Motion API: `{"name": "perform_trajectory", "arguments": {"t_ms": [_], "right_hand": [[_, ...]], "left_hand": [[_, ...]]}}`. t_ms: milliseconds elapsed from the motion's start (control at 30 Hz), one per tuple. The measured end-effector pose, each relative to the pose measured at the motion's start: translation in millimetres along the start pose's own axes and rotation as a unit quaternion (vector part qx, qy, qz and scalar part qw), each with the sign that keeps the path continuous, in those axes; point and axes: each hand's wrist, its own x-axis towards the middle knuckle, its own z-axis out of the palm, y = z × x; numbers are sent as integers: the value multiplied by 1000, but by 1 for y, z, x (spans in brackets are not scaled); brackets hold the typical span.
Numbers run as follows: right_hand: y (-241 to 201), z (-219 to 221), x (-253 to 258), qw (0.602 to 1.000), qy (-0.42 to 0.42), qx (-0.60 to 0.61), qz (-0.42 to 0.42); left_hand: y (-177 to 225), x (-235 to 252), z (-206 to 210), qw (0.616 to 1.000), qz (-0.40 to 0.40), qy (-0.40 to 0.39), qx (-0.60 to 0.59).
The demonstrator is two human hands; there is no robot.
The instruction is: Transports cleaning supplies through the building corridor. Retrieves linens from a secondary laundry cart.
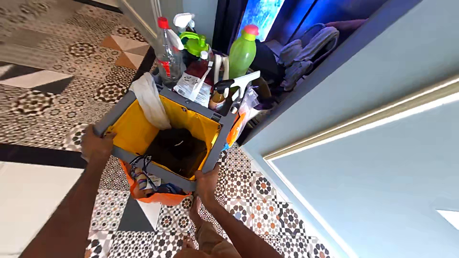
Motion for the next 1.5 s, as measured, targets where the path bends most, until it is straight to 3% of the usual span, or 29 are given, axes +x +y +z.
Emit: {"name": "perform_trajectory", "arguments": {"t_ms": [367,600,733,833,1000,1167,1333,1500], "right_hand": [[79,-114,-95,986,-147,-74,-35],[101,-213,-89,950,-273,-142,-58],[93,-262,-52,911,-356,-198,-67],[75,-287,-12,877,-413,-232,-80],[31,-302,65,819,-471,-308,-114],[-3,-276,127,785,-460,-365,-196],[-49,-227,160,769,-399,-431,-252],[-74,-158,161,799,-322,-430,-271]], "left_hand": [[-151,-229,-62,988,-126,77,-34],[-190,-417,-45,965,-170,188,-68],[-175,-507,-33,948,-279,153,26],[-144,-554,-28,946,-294,109,86],[-100,-602,14,944,-308,117,-15],[-48,-636,63,918,-349,177,-61],[-9,-629,98,897,-375,210,-107],[13,-591,103,883,-380,235,-144]]}}
